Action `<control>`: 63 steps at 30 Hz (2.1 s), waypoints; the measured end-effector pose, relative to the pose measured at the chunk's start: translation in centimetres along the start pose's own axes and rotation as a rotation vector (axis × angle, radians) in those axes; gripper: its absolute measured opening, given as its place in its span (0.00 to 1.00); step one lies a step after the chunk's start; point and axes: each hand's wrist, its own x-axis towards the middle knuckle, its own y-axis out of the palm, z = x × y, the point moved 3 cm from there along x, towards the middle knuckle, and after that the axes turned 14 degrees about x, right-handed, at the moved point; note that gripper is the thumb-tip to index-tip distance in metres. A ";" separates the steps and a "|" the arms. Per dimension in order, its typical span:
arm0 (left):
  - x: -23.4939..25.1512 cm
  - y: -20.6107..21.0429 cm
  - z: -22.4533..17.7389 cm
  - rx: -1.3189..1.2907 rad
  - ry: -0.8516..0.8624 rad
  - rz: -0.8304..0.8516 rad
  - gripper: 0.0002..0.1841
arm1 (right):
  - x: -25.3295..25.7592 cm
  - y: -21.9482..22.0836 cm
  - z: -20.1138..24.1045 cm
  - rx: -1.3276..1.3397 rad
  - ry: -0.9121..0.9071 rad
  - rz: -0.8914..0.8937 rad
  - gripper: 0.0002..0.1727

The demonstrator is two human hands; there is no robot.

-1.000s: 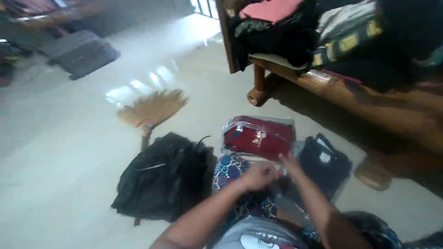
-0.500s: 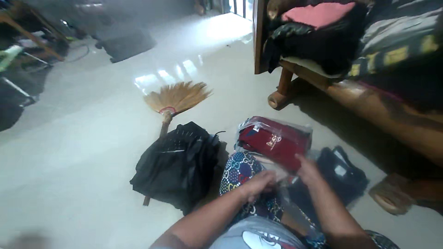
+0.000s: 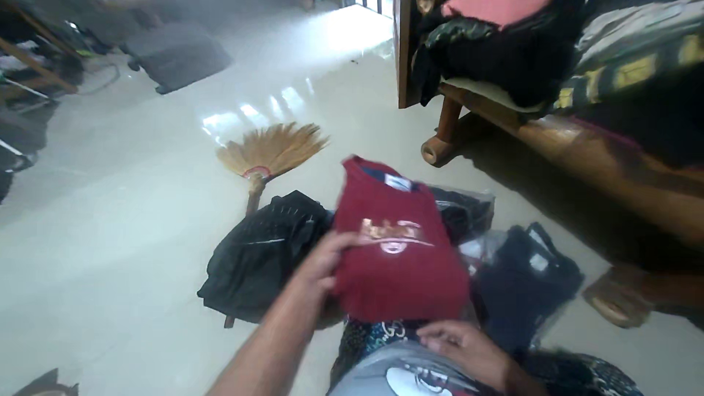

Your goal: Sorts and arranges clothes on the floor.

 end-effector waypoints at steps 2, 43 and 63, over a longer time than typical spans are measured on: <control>-2.7 -4.0 -3.3 0.147 0.171 -0.180 0.13 | 1.5 -1.0 -0.2 -0.082 0.062 -0.082 0.19; 8.4 8.7 11.7 -0.650 -0.239 -0.014 0.32 | 3.4 1.8 12.8 0.820 -0.343 -0.654 0.26; 0.8 -25.6 -6.6 0.993 -0.347 -0.570 0.39 | 14.4 18.7 4.7 -0.455 0.056 0.567 0.25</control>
